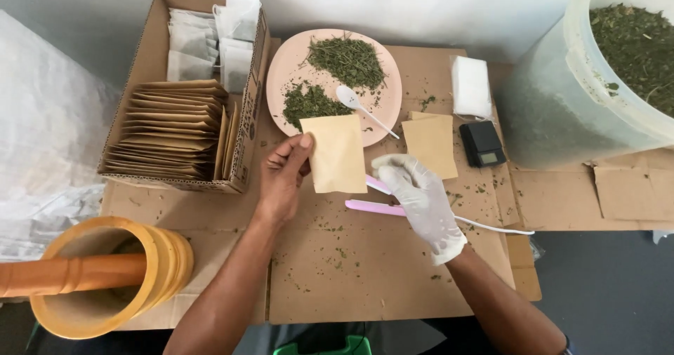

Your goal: Sealing individual tea bags by folding the top and applying heat with a hair straightener.

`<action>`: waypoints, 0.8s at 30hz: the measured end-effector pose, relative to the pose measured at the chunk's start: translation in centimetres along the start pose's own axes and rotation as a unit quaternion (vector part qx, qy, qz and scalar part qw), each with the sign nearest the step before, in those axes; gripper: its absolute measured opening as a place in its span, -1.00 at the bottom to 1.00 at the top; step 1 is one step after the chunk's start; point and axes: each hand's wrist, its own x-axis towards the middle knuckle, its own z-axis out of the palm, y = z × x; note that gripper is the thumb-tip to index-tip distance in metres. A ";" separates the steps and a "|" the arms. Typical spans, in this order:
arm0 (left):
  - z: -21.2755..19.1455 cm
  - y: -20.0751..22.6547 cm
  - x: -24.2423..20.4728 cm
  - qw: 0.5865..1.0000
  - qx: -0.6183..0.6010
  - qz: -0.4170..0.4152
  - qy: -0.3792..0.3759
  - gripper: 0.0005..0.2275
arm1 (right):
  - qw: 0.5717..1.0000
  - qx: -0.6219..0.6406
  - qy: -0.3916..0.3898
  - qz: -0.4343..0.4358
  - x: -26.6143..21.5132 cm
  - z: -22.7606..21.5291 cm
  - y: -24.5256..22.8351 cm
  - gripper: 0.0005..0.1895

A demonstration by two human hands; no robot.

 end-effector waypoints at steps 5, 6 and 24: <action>1.7 2.2 -1.2 1.000 0.008 -0.001 -0.021 -0.78 | 1.000 -0.005 0.008 -0.020 -0.2 0.9 -0.3 -0.80; 2.0 2.6 -1.2 1.000 0.009 0.001 -0.025 -0.77 | 1.000 -0.013 0.007 -0.013 -0.3 0.9 -0.8 -0.81; 3.7 10.3 -2.4 0.874 0.321 0.336 -0.142 -0.53 | 0.968 -0.236 0.033 -0.078 -0.5 -0.8 -1.6 -0.86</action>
